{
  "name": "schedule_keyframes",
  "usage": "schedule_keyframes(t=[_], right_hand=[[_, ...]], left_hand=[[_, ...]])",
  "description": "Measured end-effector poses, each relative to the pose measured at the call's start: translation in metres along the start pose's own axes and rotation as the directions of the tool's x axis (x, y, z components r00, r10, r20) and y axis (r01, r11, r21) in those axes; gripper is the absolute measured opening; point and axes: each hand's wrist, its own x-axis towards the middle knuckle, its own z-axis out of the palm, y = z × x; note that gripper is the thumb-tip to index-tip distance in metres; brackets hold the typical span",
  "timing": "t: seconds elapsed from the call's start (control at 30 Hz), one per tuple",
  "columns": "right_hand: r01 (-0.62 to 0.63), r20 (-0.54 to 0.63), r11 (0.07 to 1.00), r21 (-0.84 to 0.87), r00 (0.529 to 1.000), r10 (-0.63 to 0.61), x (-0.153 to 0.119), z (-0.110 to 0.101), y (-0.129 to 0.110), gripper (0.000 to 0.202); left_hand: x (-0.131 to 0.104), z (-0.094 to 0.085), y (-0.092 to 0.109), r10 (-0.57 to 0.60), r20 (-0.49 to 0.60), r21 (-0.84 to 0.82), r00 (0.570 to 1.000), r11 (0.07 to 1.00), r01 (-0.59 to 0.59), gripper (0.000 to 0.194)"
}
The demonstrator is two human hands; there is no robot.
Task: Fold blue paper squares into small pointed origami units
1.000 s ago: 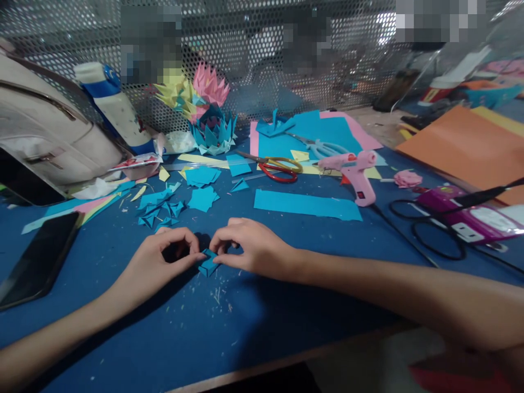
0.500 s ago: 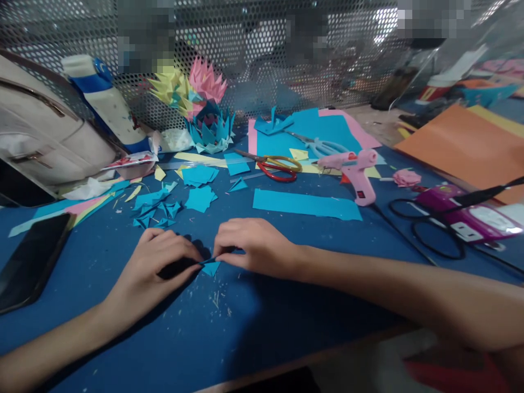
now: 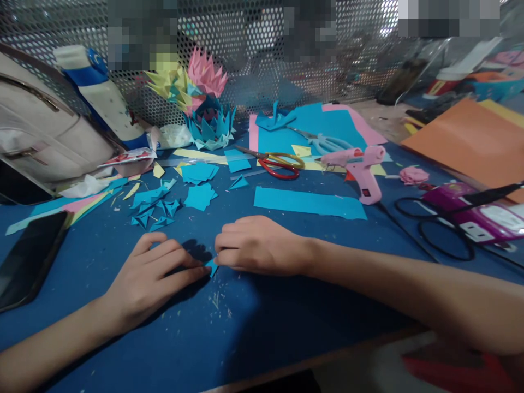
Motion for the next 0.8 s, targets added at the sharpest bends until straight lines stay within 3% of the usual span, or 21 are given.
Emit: schedule_keyframes(t=[0.4,0.6,0.8], right_hand=[[0.001,0.012,1.000,0.016,1.000,-0.001,0.003,-0.003,0.000,0.028],[0.016,0.010,1.000,0.021,1.000,-0.016,0.004,-0.004,0.000,0.023],[0.009,0.009,0.999,0.037,1.000,-0.009,0.003,-0.005,-0.001,0.025]], left_hand=[[0.001,0.003,0.004,0.017,-0.059,0.098,0.998,0.995,-0.011,0.026],[0.006,0.000,0.014,0.080,-0.062,0.185,0.995,0.980,-0.068,0.027],[0.007,-0.001,0.026,0.052,-0.046,0.201,0.998,0.979,-0.042,0.029]])
